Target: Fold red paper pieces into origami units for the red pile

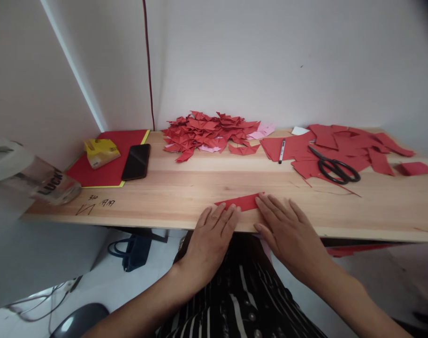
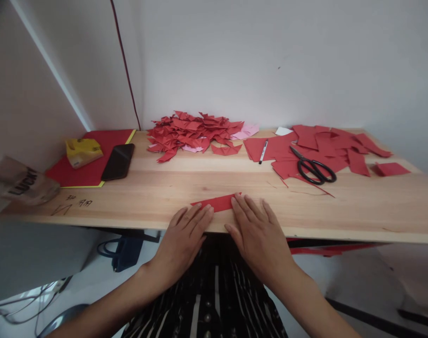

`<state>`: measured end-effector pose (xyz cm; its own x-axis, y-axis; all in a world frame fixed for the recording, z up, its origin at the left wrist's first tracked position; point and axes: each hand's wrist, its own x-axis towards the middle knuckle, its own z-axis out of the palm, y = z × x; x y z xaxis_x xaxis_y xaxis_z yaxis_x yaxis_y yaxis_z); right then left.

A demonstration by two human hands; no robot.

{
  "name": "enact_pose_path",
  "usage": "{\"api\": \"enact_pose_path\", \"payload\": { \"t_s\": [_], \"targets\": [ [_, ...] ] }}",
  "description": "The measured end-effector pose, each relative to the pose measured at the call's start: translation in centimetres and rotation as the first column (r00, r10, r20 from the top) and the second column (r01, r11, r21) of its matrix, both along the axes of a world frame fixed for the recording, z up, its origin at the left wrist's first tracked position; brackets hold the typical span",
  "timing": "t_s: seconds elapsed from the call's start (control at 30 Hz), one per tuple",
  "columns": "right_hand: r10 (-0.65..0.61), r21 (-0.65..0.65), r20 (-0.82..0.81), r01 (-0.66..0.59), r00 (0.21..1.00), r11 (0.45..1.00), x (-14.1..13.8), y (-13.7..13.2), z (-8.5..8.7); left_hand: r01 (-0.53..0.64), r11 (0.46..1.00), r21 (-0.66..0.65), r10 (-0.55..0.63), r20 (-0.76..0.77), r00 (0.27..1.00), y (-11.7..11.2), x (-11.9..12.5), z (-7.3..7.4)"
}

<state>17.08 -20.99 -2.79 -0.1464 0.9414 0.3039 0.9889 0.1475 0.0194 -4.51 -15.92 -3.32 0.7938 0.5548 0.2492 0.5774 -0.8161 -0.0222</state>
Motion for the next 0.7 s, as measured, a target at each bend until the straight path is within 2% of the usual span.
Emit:
{"api": "enact_pose_path", "payload": {
  "t_s": [0.07,0.13,0.27,0.53,0.7],
  "targets": [
    [0.010,0.003,-0.015,-0.010,1.000,1.000,-1.0,0.3,0.5,-0.013,1.000,0.014,0.013,-0.006,1.000,-0.1,0.3,0.1],
    [0.077,-0.007,-0.046,-0.077,0.996,0.997,-2.4,0.7,0.9,-0.017,0.999,0.032,0.017,-0.025,1.000,-0.1,0.5,0.2],
    [0.149,-0.072,-0.104,-0.156,0.983,0.985,-4.0,1.3,0.8,0.003,0.999,0.035,-0.001,-0.059,0.998,0.1,0.6,0.3],
    [0.050,-0.048,-0.054,-0.052,0.997,0.998,-1.0,1.2,-0.4,0.002,1.000,-0.022,-0.002,-0.013,1.000,0.3,0.4,0.6],
    [0.014,-0.014,-0.050,-0.015,0.999,1.000,-0.6,0.8,-0.7,-0.013,1.000,0.012,0.014,-0.044,0.999,0.5,0.4,0.5]
  ]
}}
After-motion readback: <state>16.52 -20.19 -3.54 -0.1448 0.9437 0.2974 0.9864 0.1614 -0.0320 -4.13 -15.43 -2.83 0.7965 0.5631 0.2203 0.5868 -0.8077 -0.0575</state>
